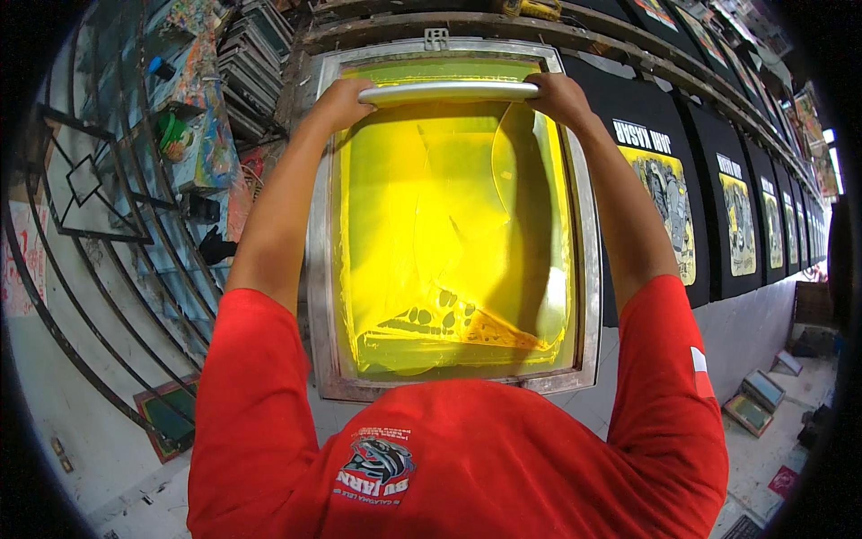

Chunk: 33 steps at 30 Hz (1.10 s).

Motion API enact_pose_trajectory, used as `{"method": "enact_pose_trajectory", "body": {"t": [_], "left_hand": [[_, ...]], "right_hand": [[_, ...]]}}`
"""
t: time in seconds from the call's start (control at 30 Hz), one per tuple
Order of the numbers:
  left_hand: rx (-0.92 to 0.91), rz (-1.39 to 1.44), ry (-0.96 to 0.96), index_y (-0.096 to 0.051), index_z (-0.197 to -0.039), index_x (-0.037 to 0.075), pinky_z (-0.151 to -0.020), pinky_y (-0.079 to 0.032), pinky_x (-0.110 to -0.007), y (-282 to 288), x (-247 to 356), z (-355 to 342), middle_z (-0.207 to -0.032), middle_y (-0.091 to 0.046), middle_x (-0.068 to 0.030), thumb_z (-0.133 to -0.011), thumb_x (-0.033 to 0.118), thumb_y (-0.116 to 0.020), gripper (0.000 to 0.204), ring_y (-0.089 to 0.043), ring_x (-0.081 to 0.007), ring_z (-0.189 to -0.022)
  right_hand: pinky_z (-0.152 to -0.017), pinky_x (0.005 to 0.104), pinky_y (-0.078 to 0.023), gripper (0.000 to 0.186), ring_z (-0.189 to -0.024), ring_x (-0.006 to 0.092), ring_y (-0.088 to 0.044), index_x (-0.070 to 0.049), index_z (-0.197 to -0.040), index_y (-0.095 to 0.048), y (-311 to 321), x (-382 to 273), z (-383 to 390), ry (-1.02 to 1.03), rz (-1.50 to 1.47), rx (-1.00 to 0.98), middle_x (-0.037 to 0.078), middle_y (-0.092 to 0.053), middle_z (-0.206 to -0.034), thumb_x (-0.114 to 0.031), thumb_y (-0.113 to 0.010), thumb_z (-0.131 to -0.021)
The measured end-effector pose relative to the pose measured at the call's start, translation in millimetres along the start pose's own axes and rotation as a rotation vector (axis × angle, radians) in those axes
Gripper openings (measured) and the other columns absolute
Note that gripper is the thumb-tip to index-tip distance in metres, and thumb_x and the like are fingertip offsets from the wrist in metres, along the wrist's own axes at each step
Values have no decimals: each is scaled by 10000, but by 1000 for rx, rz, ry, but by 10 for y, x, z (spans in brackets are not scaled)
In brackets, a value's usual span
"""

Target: The person performs screen printing on a black t-shirt using a yellow screen and a squeegee. They repeatedly pull the squeegee across the screen to apply yellow ink to the fabric. After several passes, the person lifts the screen and moves it to a nearby table.

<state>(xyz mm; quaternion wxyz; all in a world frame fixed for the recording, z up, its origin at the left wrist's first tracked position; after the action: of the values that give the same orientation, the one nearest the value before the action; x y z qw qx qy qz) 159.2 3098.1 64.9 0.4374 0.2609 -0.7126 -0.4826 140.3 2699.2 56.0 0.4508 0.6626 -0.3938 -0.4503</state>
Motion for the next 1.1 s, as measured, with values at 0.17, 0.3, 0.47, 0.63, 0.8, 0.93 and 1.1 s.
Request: {"method": "enact_pose_trajectory", "body": {"t": [0.17,0.3,0.47,0.63,0.8,0.93,1.1], "left_hand": [[-120,22,71,-687,-1065,59,-816,-523,-427,-71,151,298,-973,-690,-197,-764,148,-747,320,-656,-385,-935],[-79,52,141,-681,-1079,48,-878,-512,-422,-146,577,1379,-1043,-678,-198,-738,108,-730,350,-643,-378,-983],[32,45,-72,-646,-1165,65,-945,-492,-444,-327,1337,3111,-1126,-659,-163,-660,39,-729,513,-611,-358,-1065],[-99,96,71,-644,-1153,49,-938,-486,-436,-222,1908,4016,-1125,-647,-171,-654,51,-746,509,-595,-356,-1090],[-175,78,64,-690,-971,70,-768,-524,-451,-159,1622,3574,-882,-678,-156,-713,121,-728,265,-653,-367,-844],[-153,-17,73,-697,-955,87,-758,-518,-460,-77,1534,3049,-842,-674,-178,-726,114,-713,232,-649,-390,-829],[43,-43,54,-680,-1062,63,-831,-524,-436,-168,1495,3178,-998,-685,-171,-703,80,-724,363,-654,-359,-934]], "right_hand": [[-743,442,-538,328,-824,333,-684,-164,-1049,-712,-69,-12,321,37,52,-95,124,-712,-888,-231,-742,-729],[-710,431,-540,278,-789,319,-684,-159,-1004,-717,50,-417,1299,46,86,-134,112,-706,-843,-184,-722,-727],[-701,391,-548,327,-827,289,-669,-146,-987,-706,293,-1088,3171,23,15,-81,66,-683,-917,-86,-749,-669],[-692,392,-552,330,-826,283,-677,-146,-982,-705,277,-1446,4138,26,-32,-46,61,-699,-938,-77,-748,-662],[-679,406,-536,244,-786,305,-675,-144,-935,-735,514,-1367,3592,-55,-14,-333,96,-696,-844,-194,-784,-701],[-709,416,-529,216,-790,330,-669,-111,-908,-731,455,-1122,3048,5,11,-209,123,-696,-827,-152,-762,-698],[-719,405,-539,292,-834,303,-674,-120,-989,-712,307,-1092,3164,72,22,40,94,-699,-906,-123,-747,-699]]}}
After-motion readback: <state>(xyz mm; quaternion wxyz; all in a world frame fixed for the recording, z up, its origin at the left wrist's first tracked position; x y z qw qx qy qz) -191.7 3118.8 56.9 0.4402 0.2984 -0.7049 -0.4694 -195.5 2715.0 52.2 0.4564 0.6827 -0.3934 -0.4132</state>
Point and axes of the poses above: each hand's wrist, its own z-axis away from the middle knuckle, its own y-axis out of the back of the hand, x = y × z, the point moved 1 cm from there along -z, towards the middle knuckle
